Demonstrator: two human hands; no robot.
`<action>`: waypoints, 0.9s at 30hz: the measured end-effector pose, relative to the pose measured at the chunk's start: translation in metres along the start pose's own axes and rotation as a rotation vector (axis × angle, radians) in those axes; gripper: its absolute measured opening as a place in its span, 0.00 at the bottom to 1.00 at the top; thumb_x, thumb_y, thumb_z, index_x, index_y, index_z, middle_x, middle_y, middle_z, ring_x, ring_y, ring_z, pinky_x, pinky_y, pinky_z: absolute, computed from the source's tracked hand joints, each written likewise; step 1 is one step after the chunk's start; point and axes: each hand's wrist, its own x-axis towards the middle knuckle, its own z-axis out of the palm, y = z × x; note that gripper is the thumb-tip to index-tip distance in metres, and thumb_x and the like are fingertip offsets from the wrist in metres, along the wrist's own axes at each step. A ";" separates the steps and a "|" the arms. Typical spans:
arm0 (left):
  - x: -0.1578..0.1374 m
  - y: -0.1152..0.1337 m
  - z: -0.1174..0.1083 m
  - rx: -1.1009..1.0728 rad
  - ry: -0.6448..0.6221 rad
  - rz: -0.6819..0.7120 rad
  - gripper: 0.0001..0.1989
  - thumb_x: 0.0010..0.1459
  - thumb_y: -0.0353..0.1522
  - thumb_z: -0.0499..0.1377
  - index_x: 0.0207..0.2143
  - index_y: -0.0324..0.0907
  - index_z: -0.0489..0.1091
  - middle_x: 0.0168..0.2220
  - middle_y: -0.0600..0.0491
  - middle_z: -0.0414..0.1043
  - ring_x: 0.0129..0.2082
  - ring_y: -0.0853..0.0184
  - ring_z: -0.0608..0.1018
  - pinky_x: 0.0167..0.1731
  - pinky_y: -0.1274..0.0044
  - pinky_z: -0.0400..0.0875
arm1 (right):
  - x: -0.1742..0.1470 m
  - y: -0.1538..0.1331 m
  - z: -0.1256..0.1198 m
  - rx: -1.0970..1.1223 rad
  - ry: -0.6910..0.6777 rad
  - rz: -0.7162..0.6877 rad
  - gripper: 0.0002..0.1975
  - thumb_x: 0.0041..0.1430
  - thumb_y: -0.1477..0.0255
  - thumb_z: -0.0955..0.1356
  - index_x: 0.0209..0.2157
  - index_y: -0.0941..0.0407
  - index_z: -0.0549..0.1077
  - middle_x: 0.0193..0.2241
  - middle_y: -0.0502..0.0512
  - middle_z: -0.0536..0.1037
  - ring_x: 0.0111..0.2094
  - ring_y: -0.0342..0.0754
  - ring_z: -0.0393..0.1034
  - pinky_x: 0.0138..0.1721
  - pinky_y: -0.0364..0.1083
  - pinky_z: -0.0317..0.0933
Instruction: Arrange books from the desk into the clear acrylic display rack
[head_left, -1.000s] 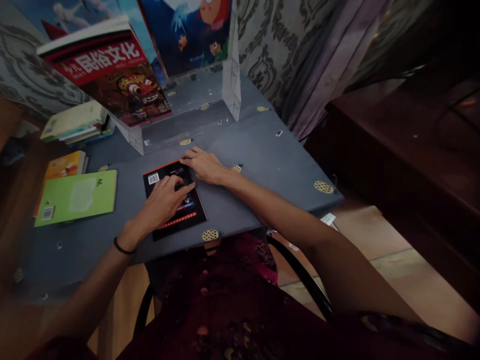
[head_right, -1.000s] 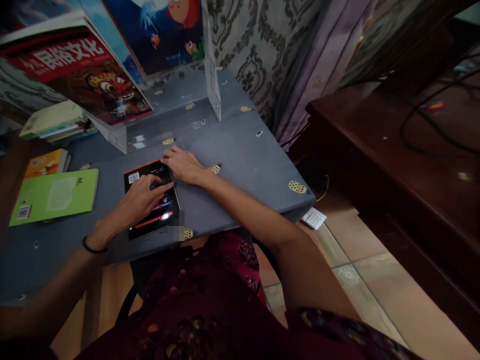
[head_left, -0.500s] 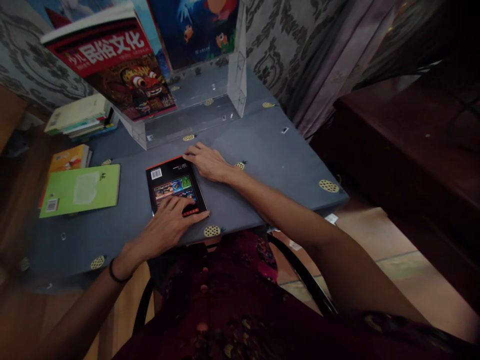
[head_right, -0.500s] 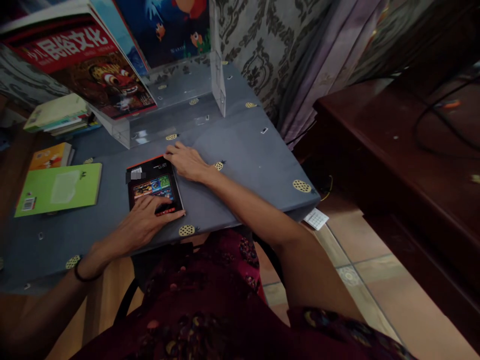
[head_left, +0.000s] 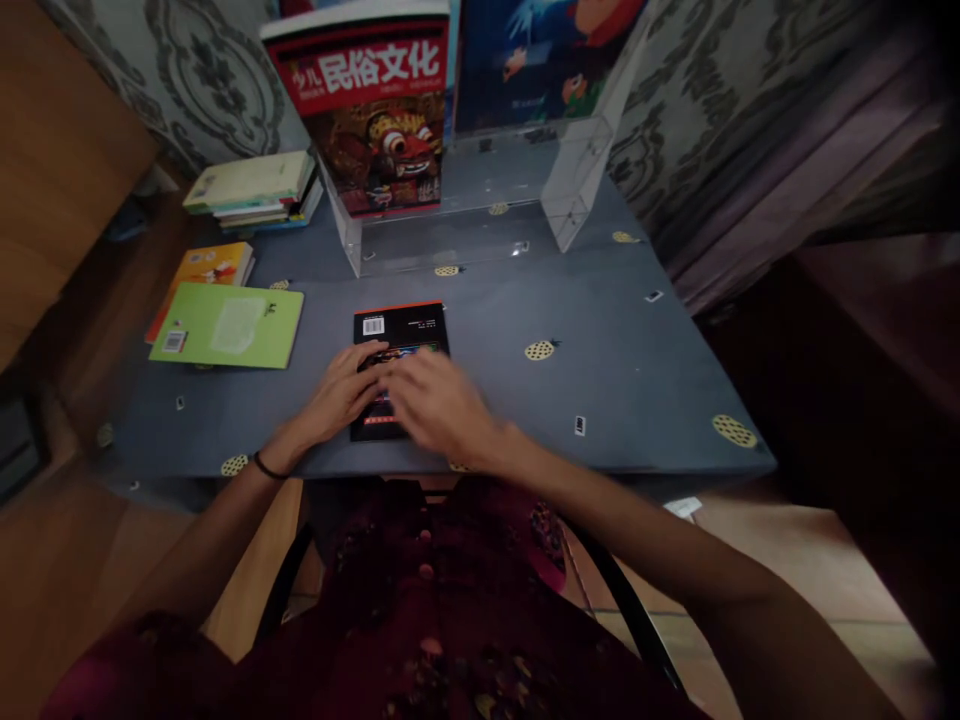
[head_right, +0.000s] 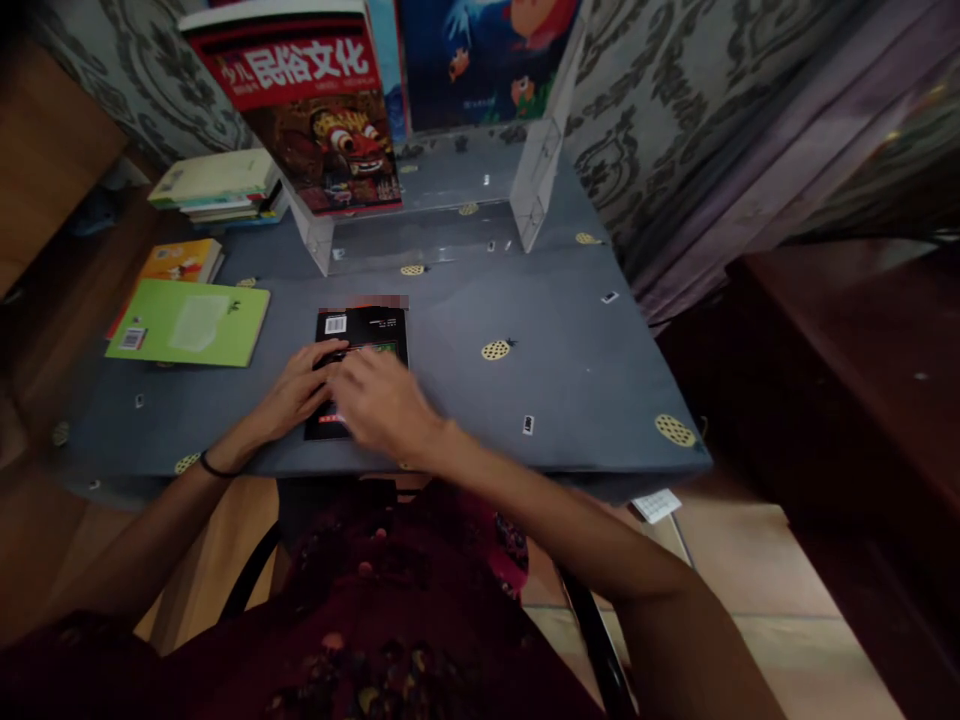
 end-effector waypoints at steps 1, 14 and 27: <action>0.000 0.000 0.001 -0.004 0.013 0.010 0.20 0.71 0.37 0.48 0.62 0.50 0.66 0.63 0.46 0.63 0.62 0.58 0.66 0.61 0.58 0.62 | -0.004 -0.020 0.005 0.025 -0.027 -0.068 0.14 0.70 0.74 0.60 0.45 0.61 0.76 0.40 0.62 0.76 0.43 0.55 0.64 0.43 0.53 0.59; -0.002 -0.003 0.004 0.008 0.031 0.032 0.20 0.71 0.36 0.49 0.63 0.52 0.64 0.63 0.47 0.62 0.62 0.59 0.65 0.61 0.57 0.64 | -0.042 -0.064 0.027 -0.023 -0.279 -0.118 0.25 0.66 0.78 0.63 0.63 0.69 0.63 0.61 0.69 0.70 0.60 0.57 0.63 0.63 0.56 0.57; -0.006 -0.001 -0.010 0.046 -0.054 0.001 0.20 0.71 0.36 0.49 0.62 0.50 0.65 0.65 0.47 0.63 0.65 0.60 0.65 0.65 0.56 0.60 | -0.110 -0.019 -0.009 0.014 -0.166 0.009 0.27 0.65 0.81 0.62 0.65 0.60 0.62 0.60 0.63 0.73 0.63 0.54 0.64 0.65 0.60 0.58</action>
